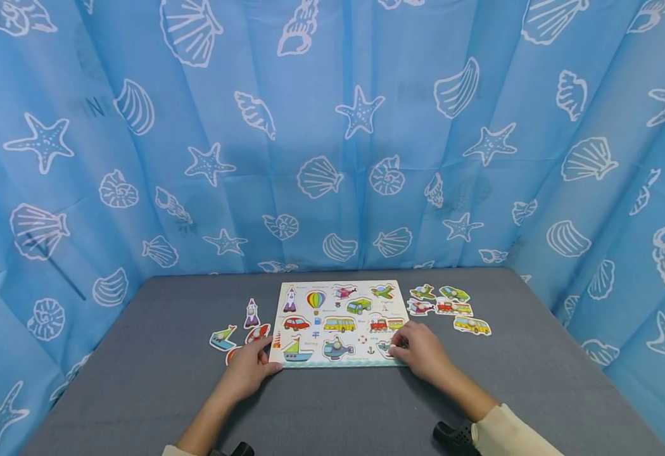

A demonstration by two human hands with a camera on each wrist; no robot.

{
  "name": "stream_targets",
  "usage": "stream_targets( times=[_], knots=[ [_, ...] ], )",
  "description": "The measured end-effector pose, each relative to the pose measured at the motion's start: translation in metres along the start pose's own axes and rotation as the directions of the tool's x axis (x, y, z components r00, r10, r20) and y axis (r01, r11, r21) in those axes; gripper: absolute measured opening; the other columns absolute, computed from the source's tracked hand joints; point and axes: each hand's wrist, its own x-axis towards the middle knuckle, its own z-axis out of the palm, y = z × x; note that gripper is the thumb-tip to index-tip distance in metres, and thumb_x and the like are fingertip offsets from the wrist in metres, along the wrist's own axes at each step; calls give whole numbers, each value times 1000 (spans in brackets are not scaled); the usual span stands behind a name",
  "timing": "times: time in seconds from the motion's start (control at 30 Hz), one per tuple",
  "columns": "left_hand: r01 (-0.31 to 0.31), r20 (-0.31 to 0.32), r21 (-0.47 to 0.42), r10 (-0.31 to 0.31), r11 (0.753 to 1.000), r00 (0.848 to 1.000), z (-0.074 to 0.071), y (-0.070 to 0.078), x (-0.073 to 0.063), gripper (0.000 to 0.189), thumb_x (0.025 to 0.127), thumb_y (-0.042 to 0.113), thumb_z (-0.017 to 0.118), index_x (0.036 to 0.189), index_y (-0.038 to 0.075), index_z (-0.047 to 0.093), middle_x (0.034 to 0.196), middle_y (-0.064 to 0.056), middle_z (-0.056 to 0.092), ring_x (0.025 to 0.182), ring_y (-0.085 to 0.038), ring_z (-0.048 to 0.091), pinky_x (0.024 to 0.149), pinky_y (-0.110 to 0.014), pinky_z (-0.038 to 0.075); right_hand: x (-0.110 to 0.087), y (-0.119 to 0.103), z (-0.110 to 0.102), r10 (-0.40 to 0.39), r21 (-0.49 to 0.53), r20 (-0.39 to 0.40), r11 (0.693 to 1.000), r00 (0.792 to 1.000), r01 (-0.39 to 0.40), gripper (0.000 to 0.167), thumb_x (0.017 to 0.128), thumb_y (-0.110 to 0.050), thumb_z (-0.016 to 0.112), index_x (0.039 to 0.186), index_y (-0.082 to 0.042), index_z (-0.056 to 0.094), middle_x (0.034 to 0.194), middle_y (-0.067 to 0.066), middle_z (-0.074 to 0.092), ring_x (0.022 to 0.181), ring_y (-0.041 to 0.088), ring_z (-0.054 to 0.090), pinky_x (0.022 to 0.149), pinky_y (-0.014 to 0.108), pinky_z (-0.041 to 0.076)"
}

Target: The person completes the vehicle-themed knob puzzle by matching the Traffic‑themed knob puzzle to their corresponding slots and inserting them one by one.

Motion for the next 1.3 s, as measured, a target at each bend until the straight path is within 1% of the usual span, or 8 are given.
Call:
stream_targets(
  times=[0.2,0.5,0.7,0.83,0.97,1.17,1.23,1.3],
  knots=[
    [20,3,2,-20,1000,1000,0,1,1,58,75,11,83,126,-5,59,64,3,47,55,-12,42,52,-27,33,1,1,0,-24,-5,-3,1000,1000,24,21,74,-10,81,71,-17,62,76,-6,50,74,14,46,68,35,39],
    [13,-2,6,-13,1000,1000,1,-1,0,59,75,12,83,126,-5,59,64,3,47,54,-11,42,52,-28,33,2,3,2,-61,0,-7,998,998,61,22,73,-9,82,73,-18,62,77,-6,50,75,14,45,69,35,39],
    [8,1,0,-8,1000,1000,1,-1,0,59,75,11,83,126,-6,59,64,3,47,54,-12,42,52,-27,33,1,8,0,-128,-14,21,992,992,128,15,75,-12,81,80,-17,68,80,-7,52,75,13,45,68,35,39],
    [8,2,2,-8,1000,1000,1,0,0,59,75,11,83,126,-6,59,64,3,47,54,-12,42,52,-27,34,1,10,-3,-149,-18,50,988,988,150,15,76,-14,81,86,-16,71,82,-7,53,76,12,47,67,33,40],
    [14,7,3,-14,1000,1000,0,0,0,59,75,11,83,126,-6,59,64,3,47,54,-12,42,52,-28,33,0,12,-8,-156,21,68,988,985,155,16,78,-15,80,92,-14,72,85,-5,56,78,14,52,67,33,43],
    [13,6,1,-13,1000,1000,1,-1,1,59,75,11,83,127,-5,58,64,3,46,54,-12,42,51,-27,33,3,19,-14,-183,169,29,970,983,176,12,85,-11,74,96,-7,72,84,-5,58,71,9,54,63,29,43],
    [8,4,2,-8,1000,1000,1,-2,1,59,75,11,83,126,-5,59,64,3,46,53,-12,41,51,-27,32,4,22,-15,-170,199,15,966,985,164,11,85,-9,73,96,-6,71,82,-6,58,69,7,51,61,28,43],
    [4,2,2,-4,1000,1000,2,-2,2,58,75,10,83,126,-6,59,64,3,46,53,-11,41,51,-27,32,5,25,-16,-139,202,7,970,990,135,10,85,-8,73,95,-6,71,82,-7,58,69,7,51,62,28,43]
  ],
)
